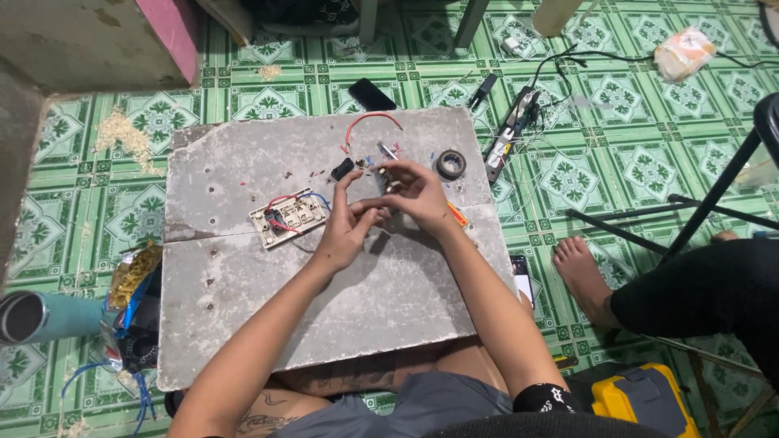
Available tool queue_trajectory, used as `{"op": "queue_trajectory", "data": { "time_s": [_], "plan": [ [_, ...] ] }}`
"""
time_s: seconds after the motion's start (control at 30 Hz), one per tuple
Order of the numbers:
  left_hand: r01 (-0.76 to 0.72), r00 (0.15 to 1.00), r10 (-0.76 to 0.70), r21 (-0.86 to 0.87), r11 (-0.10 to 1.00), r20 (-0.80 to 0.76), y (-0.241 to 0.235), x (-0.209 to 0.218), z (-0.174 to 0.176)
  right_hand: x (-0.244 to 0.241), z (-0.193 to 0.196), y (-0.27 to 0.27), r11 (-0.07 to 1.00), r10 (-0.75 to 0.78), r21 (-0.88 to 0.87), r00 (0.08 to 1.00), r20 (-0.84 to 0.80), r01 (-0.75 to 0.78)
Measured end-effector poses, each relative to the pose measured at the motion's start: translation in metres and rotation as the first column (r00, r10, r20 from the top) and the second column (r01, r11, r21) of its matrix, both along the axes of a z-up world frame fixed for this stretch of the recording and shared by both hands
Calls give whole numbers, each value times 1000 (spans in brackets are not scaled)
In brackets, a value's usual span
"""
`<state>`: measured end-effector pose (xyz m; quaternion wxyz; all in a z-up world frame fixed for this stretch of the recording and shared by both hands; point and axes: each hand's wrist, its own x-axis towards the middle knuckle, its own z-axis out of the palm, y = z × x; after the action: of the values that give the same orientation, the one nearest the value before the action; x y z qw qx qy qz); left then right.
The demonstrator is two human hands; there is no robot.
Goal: The person sits on the floor and repairs a small electronic device, likely a fan motor, by connecting wires and tightening screws. They use a screwdriver to secure the connections and manipulate the wires by hand.
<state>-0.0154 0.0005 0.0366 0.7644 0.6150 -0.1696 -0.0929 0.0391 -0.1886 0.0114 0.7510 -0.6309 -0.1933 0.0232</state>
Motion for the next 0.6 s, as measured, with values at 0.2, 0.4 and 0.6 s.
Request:
{"op": "queue_trajectory", "data": {
  "time_s": [0.2, 0.4, 0.6],
  "plan": [
    [95, 993, -73, 253, 963, -95, 24, -22, 76, 12, -7, -13, 975, -161, 156, 987, -10, 160],
    [-243, 920, 123, 296, 924, 372, 95, -14, 49, 21, -25, -15, 979, -154, 136, 988, -5, 153],
    [-471, 864, 175, 631, 617, 473, 156, -31, 29, 14, -19, -8, 981, -112, 159, 994, -14, 113]
  ]
}}
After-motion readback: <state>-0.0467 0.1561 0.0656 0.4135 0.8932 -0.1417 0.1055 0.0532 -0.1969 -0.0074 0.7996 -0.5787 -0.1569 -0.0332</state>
